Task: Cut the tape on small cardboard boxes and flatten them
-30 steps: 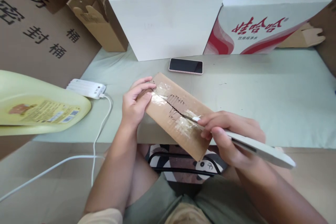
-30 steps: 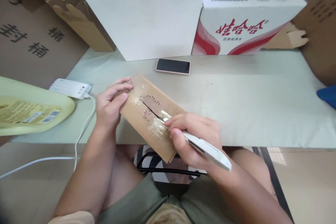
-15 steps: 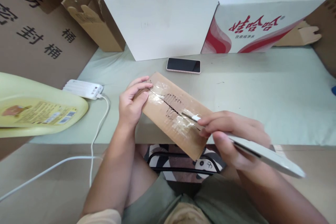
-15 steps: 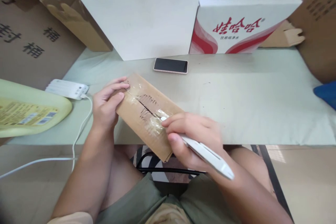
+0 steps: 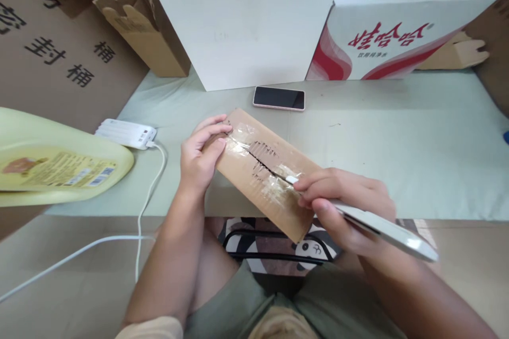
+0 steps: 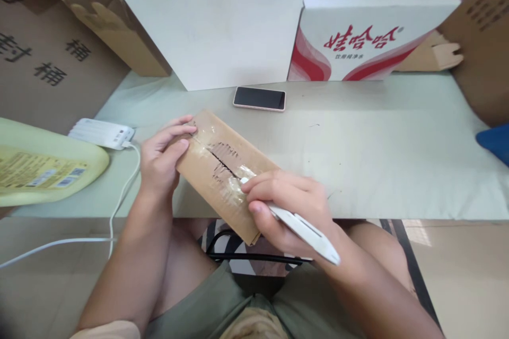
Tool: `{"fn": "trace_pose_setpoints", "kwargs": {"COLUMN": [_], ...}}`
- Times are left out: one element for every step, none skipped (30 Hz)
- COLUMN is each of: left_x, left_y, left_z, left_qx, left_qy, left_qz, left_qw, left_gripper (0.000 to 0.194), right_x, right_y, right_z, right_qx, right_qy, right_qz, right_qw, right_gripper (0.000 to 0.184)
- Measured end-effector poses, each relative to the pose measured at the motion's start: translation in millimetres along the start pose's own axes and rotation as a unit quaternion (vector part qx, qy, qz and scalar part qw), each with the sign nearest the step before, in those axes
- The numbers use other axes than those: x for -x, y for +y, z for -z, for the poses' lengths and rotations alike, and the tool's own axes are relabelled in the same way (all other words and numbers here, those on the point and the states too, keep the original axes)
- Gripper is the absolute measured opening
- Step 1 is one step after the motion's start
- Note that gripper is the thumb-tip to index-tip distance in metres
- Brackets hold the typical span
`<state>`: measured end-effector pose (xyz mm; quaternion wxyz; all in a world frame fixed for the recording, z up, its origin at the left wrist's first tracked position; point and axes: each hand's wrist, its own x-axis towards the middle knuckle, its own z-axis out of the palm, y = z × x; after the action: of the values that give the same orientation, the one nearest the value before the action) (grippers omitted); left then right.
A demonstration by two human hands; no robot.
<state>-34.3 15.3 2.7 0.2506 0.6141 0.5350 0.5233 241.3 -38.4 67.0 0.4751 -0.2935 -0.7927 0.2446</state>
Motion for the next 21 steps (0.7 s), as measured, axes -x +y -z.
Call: {"fn": "trace_pose_setpoints", "kwargs": {"left_x": [0.1,0.1,0.2,0.2,0.3,0.3,0.3,0.4,0.4,0.4,0.4,0.3,0.3,0.2,0.2,0.1,0.1,0.2,0.3,0.4,0.5], "left_y": [0.1,0.2,0.3,0.5,0.6,0.8,1.0,1.2,1.3,1.3,1.3,1.3,1.3,1.3,1.3,1.3,1.3,1.3,1.3,1.3,1.2], "left_z": [0.0,0.1,0.1,0.1,0.2,0.2,0.2,0.3,0.2,0.2,0.1,0.0,-0.3,-0.5,-0.8,-1.2,-1.5,-1.9,-2.2,-2.4,-2.4], "left_qx": [-0.004,-0.007,-0.007,-0.006,-0.004,-0.002,0.0,0.0,0.001,0.002,0.004,0.006,0.009,0.011,0.012,0.012,0.013,0.013,0.013,0.013,0.014], "left_qy": [-0.002,-0.004,-0.004,-0.004,-0.005,-0.005,-0.004,-0.004,-0.002,-0.001,0.0,0.0,0.0,0.0,-0.001,-0.002,-0.001,-0.001,0.0,0.002,0.003], "left_qz": [0.0,0.0,-0.002,-0.003,-0.003,-0.003,-0.001,0.0,0.001,0.002,0.001,-0.001,-0.003,-0.003,-0.003,-0.001,0.001,0.003,0.005,0.005,0.005], "left_qw": [1.0,1.0,1.0,1.0,1.0,1.0,1.0,1.0,1.0,1.0,1.0,1.0,1.0,1.0,1.0,1.0,1.0,1.0,1.0,1.0,1.0], "left_gripper": [0.021,0.021,0.021,0.021,0.021,0.021,0.021,0.021,0.02,0.02,0.02,0.02,0.02,0.02,0.02,0.02,0.02,0.02,0.02,0.02,0.021], "right_x": [-0.5,-1.0,-1.5,-2.0,-2.4,-2.6,-2.7,-2.5,-2.0,-1.4,-0.7,0.0,0.6,1.0,1.3,1.3,1.4,1.4,1.6,1.9,2.4], "right_y": [0.1,-0.4,-1.6,-3.2,-5.0,-6.9,-8.6,-9.9,-10.9,-11.6,-12.1,-12.3,-12.3,-12.1,-11.7,-11.4,-11.2,-11.2,-11.3,-11.6,-11.9], "right_z": [-0.3,-0.1,0.5,1.4,2.6,3.7,4.6,5.1,5.4,5.3,4.9,4.4,3.7,3.0,2.2,1.6,1.2,1.0,1.0,1.1,1.2], "right_qx": [-0.004,-0.004,-0.001,0.005,0.012,0.018,0.02,0.019,0.018,0.019,0.021,0.026,0.03,0.03,0.025,0.02,0.017,0.014,0.013,0.015,0.016], "right_qy": [-0.001,-0.007,-0.011,-0.015,-0.018,-0.018,-0.013,-0.007,-0.002,-0.004,-0.002,-0.002,0.001,0.011,0.026,0.038,0.04,0.038,0.041,0.04,0.042], "right_qz": [0.004,0.005,0.008,0.005,-0.005,-0.014,-0.019,-0.021,-0.022,-0.026,-0.029,-0.041,-0.055,-0.061,-0.058,-0.054,-0.051,-0.049,-0.048,-0.054,-0.059], "right_qw": [1.0,1.0,1.0,1.0,1.0,1.0,1.0,1.0,1.0,0.999,0.999,0.999,0.998,0.998,0.998,0.998,0.998,0.998,0.998,0.998,0.997], "right_gripper": [0.013,0.013,0.013,0.013,0.014,0.015,0.016,0.017,0.017,0.016,0.016,0.016,0.016,0.017,0.018,0.019,0.019,0.018,0.018,0.018,0.018]}}
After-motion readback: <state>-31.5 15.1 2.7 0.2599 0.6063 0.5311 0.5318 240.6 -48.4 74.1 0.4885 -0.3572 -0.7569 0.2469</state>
